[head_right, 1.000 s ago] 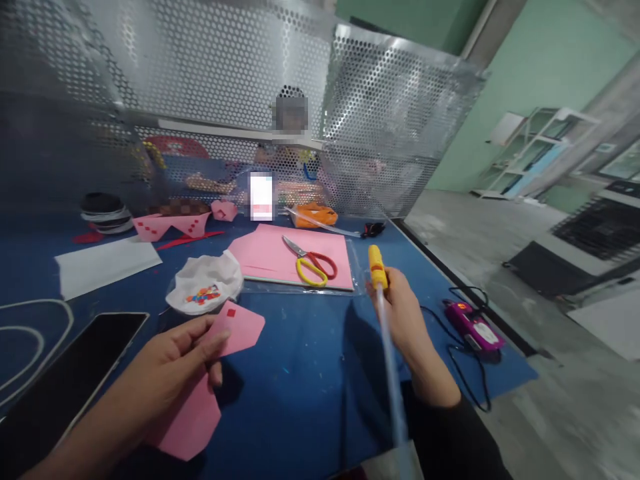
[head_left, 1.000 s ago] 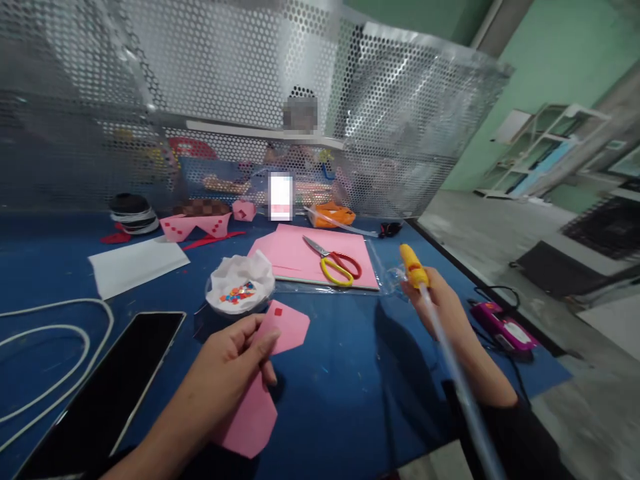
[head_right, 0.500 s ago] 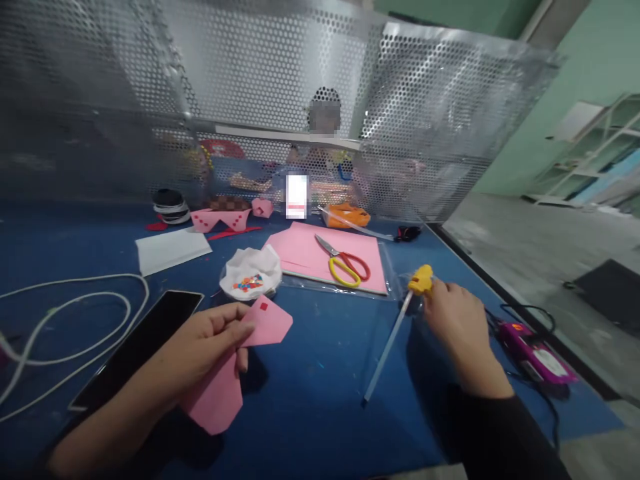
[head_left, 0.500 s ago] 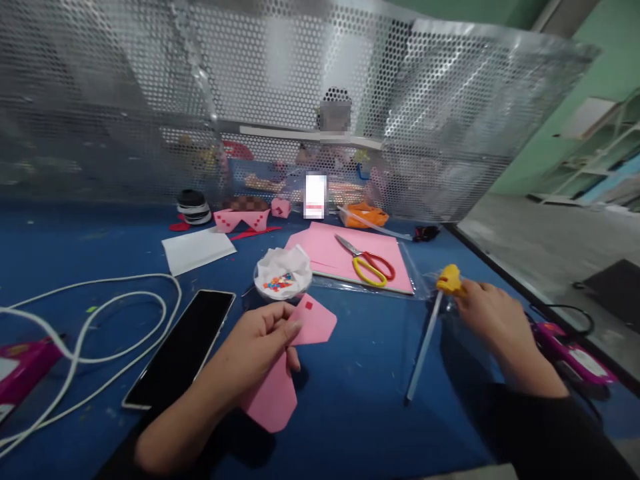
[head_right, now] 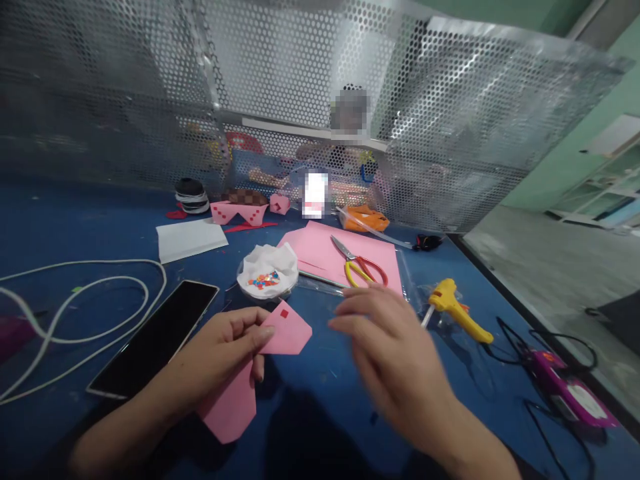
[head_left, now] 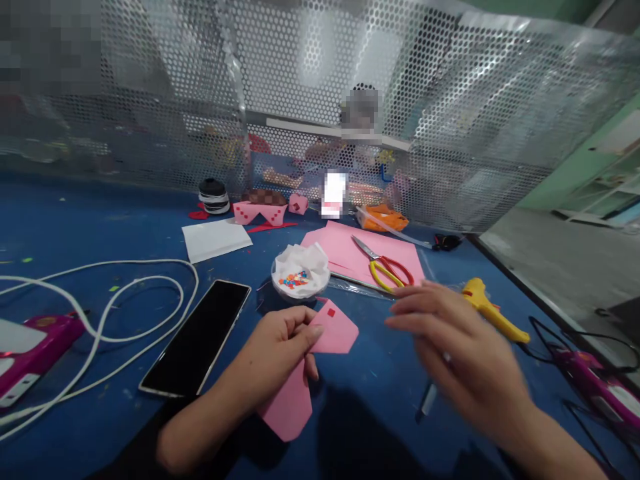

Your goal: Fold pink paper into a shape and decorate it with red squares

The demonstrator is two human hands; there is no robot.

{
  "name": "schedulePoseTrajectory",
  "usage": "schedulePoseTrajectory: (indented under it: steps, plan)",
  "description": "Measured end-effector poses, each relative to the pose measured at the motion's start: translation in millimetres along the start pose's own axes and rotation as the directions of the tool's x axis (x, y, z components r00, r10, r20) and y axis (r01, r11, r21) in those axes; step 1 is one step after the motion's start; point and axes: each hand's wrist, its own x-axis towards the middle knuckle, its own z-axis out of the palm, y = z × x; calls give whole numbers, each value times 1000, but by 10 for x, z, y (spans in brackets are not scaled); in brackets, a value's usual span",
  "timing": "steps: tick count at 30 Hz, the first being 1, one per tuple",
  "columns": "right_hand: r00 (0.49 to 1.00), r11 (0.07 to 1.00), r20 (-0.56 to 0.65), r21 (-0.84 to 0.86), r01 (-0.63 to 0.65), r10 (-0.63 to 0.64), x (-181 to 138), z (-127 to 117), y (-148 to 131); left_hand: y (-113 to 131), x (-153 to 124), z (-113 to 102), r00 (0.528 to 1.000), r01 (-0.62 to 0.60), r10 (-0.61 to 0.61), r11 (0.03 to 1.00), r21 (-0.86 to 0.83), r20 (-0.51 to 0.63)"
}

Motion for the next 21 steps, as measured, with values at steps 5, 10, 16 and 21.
schedulePoseTrajectory:
  steps: [5, 10, 16, 21]
  plan:
    - [980, 971, 40, 137, -196, 192, 490, 84, 275, -11, -53, 36, 997, -40, 41, 999, -27, 65]
    - [925, 992, 369, 117, 46, -86, 1156, 606, 306, -23, -51, 54, 996, 5, 0, 998, -57, 93]
    - [830, 978, 530, 1, 207, -176, 1479, 1073, 212, -51, -25, 36, 995, 24, -18, 998, -57, 95]
    - [808, 971, 573, -84, 225, -138, 1507, 1233, 206, -27, -29, 38, 995, 39, -33, 998, -58, 89]
